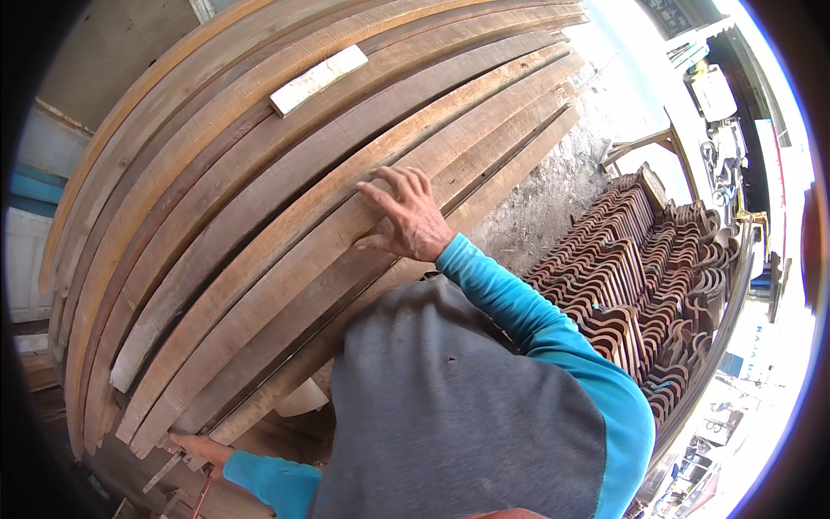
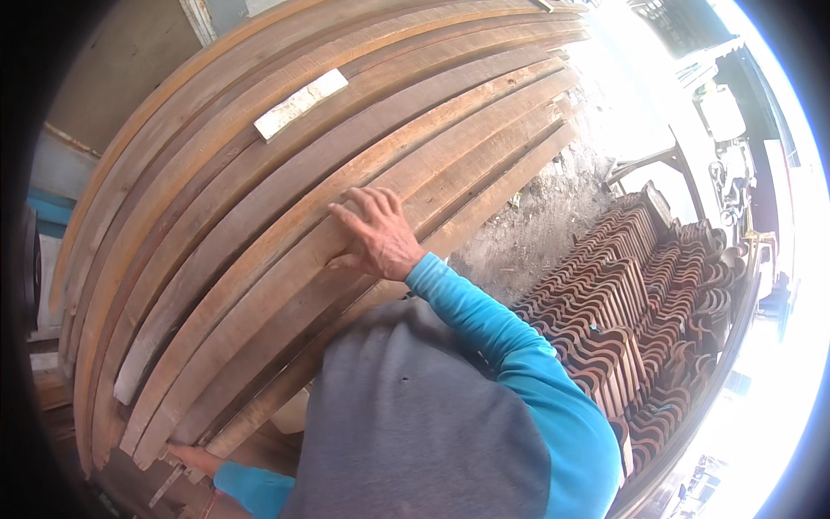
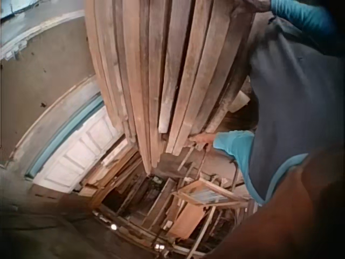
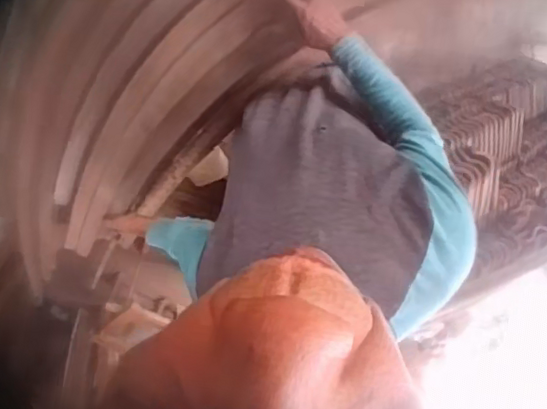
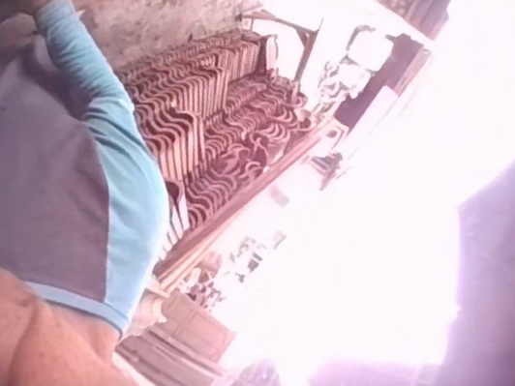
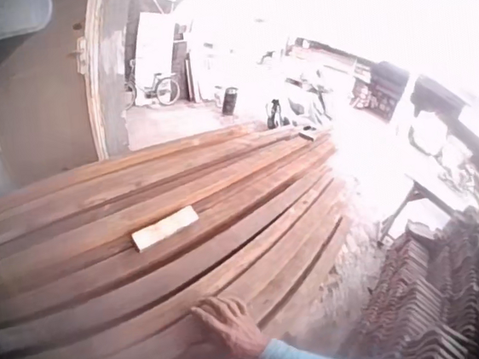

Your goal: The person organizes long wooden planks by hand, shifting them within a large stack and periodically using a set of pliers and a hammer to remove small debris or nails from the wood.

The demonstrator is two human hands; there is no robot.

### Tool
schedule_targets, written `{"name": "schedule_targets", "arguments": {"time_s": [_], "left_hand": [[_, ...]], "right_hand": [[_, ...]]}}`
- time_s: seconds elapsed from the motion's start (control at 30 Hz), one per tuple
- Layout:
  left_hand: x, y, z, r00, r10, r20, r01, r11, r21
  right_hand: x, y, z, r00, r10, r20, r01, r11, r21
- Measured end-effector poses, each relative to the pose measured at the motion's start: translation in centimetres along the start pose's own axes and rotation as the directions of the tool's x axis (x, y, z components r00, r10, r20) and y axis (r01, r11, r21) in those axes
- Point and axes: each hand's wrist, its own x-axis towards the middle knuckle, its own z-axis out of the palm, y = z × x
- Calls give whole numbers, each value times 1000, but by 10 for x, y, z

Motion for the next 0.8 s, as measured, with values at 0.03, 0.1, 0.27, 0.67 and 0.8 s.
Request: {"name": "schedule_targets", "arguments": {"time_s": [0.03,0.1,0.27,0.67,0.8], "left_hand": [[22,-11,-2,999,-23,-23,21,995,-94],[39,-23,3,996,-87,-39,81,989,-124],[116,-65,-8,886,399,-234,-265,853,450],[-326,65,90,-142,815,562,-971,-4,-240],[-389,63,113,-275,612,741,-961,-145,-237]], "right_hand": [[-2,8,-2,995,53,-88,-54,998,-14],[-13,31,-11,948,235,-214,-253,966,-60],[-29,125,-28,594,614,-520,-641,752,154],[-21,184,-55,606,513,-608,-544,825,154],[0,196,-50,615,476,-629,-500,852,156]]}}
